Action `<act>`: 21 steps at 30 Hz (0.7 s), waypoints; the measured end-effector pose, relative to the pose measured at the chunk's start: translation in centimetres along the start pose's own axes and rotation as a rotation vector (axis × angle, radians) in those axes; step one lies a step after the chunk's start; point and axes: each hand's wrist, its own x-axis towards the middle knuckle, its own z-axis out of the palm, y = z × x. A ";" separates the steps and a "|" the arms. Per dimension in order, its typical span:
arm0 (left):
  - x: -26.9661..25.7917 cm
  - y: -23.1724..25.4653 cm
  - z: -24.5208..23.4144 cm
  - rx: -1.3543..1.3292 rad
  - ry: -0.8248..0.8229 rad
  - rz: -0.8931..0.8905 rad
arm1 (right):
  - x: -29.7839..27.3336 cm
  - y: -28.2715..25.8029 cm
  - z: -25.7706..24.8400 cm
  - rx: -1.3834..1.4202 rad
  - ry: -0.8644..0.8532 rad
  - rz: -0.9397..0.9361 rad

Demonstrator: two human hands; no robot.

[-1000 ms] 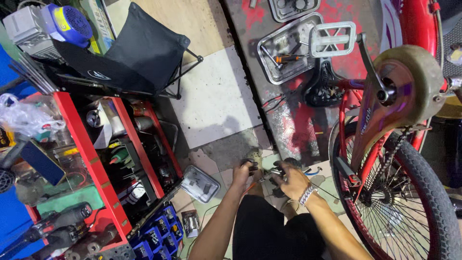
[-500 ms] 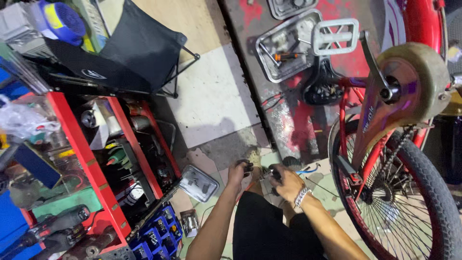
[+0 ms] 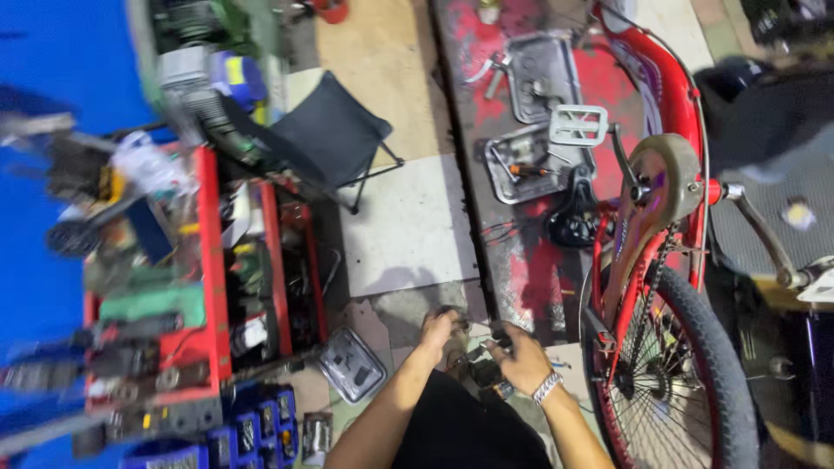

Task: The person uses a wrench to turn a nut on the axle of a bicycle wheel while the bike is lying on its side. They rotate the wheel by hand and hold the frame and tire to check the alignment.

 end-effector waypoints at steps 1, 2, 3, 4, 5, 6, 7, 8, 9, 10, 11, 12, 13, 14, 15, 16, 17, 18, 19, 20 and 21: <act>-1.3 -0.2 0.9 -0.024 -0.026 0.023 | -1.3 0.5 -0.1 0.002 -0.023 0.043; -2.6 -0.3 1.9 -0.046 -0.052 0.047 | -2.7 1.2 -0.2 0.002 -0.045 0.087; -4.1 -0.4 2.7 0.006 -0.031 0.085 | -4.0 1.8 -0.1 0.005 -0.063 0.135; -5.7 -0.6 3.5 0.059 -0.008 0.122 | -4.9 2.5 -0.2 0.037 -0.052 0.078; -7.4 -1.1 4.2 0.120 0.012 0.150 | -6.1 3.2 -0.1 0.076 -0.041 0.032; -9.2 -1.8 5.1 0.021 -0.041 0.180 | -7.1 4.0 0.1 0.115 -0.030 -0.015; -10.8 -2.1 6.0 -0.068 -0.100 0.212 | -8.0 4.4 0.6 0.128 -0.012 -0.030; -12.3 -2.1 6.3 -0.155 -0.160 0.244 | -8.8 4.7 1.1 0.141 0.005 -0.045; -13.8 -2.0 6.5 -0.134 -0.188 0.256 | -9.6 5.1 1.2 0.147 0.021 -0.057; -15.2 -1.6 6.6 -0.113 -0.215 0.268 | -10.2 5.5 1.2 0.214 0.002 -0.055; -16.5 -1.1 6.2 -0.091 -0.234 0.281 | -10.5 5.6 1.4 0.284 -0.026 -0.057; -17.8 -0.5 5.5 -0.085 -0.208 0.324 | -10.6 5.5 1.7 0.353 -0.055 -0.057; -18.9 0.3 5.3 -0.080 -0.195 0.367 | -10.5 5.5 1.5 0.332 -0.035 -0.063; -19.7 1.2 5.2 -0.075 -0.181 0.409 | -10.2 5.4 1.0 0.311 -0.016 -0.070; -20.6 1.9 5.1 -0.083 -0.187 0.416 | -10.0 5.3 1.0 0.294 0.000 -0.071; -21.3 2.6 5.0 -0.091 -0.194 0.422 | -9.5 5.0 0.9 0.331 -0.010 -0.069; -21.9 3.0 4.9 -0.100 -0.201 0.423 | -9.3 5.0 0.9 0.367 -0.022 -0.061; -22.2 3.6 4.9 -0.105 -0.215 0.444 | -9.0 4.8 1.0 0.402 -0.033 -0.054; -22.3 4.1 4.9 -0.114 -0.226 0.458 | -8.6 4.7 1.2 0.394 -0.043 -0.049; -22.2 4.5 4.8 -0.123 -0.236 0.472 | -8.0 4.6 1.3 0.387 -0.053 -0.045; -21.8 4.9 4.7 -0.151 -0.239 0.459 | -7.2 4.4 1.4 0.378 -0.060 -0.045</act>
